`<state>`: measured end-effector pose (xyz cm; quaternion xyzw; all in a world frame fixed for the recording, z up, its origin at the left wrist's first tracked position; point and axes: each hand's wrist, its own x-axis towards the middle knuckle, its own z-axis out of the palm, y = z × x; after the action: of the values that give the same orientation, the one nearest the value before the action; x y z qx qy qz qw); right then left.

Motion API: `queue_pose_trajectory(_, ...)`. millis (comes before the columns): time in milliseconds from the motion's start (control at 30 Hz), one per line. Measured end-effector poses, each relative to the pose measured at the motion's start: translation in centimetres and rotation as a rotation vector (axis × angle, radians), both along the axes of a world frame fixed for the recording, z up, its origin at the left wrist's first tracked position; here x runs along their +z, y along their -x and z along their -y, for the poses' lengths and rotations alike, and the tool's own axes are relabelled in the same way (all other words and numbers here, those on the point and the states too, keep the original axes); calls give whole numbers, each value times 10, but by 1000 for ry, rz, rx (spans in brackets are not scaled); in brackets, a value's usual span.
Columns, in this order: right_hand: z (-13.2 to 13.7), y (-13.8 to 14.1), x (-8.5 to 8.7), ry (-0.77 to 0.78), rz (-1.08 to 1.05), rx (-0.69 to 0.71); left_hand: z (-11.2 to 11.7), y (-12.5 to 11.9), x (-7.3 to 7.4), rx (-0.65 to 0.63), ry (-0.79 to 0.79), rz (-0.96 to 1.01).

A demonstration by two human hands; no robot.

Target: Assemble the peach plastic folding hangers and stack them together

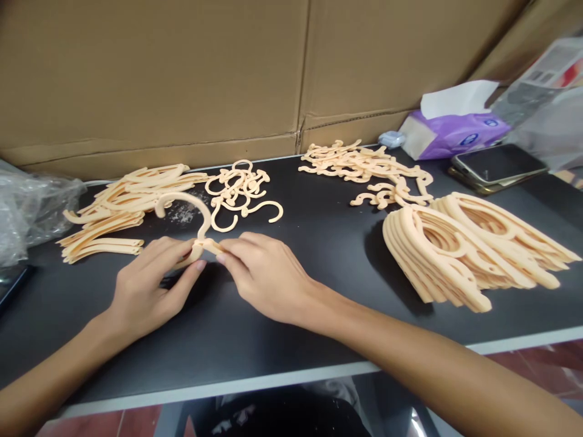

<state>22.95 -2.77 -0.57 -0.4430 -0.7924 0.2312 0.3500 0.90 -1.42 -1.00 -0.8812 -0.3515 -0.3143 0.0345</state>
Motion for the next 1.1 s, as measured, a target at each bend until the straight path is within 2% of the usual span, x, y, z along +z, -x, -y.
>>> queue_pose_trajectory(200, -10, -10, 5, -7, 55, -174, -2, 2, 2, 78, 4, -37)
queue_pose_trajectory(333, -16, -15, 4, -27, 130, -262, -3, 2, 0, 58, 13, -21)
queue_pose_trajectory(567, -16, -15, 1, -9, 237, -189, -5, 6, -9, 33, 17, -28)
queue_pose_trajectory(767, -10, -11, 1, -10, 357, -88, -1, 3, -6, 64, -5, -183)
queue_pose_trajectory(900, -8, -12, 2, -58, 429, -133, -2, 4, -6, 92, 24, -244)
queue_pose_trajectory(1000, -8, -14, 5, -119, 463, -198, -3, 5, -8, 105, 21, -209)
queue_pose_trajectory(1100, -10, -17, 9, -92, 507, -245, -3, 6, -8, 116, 18, -166)
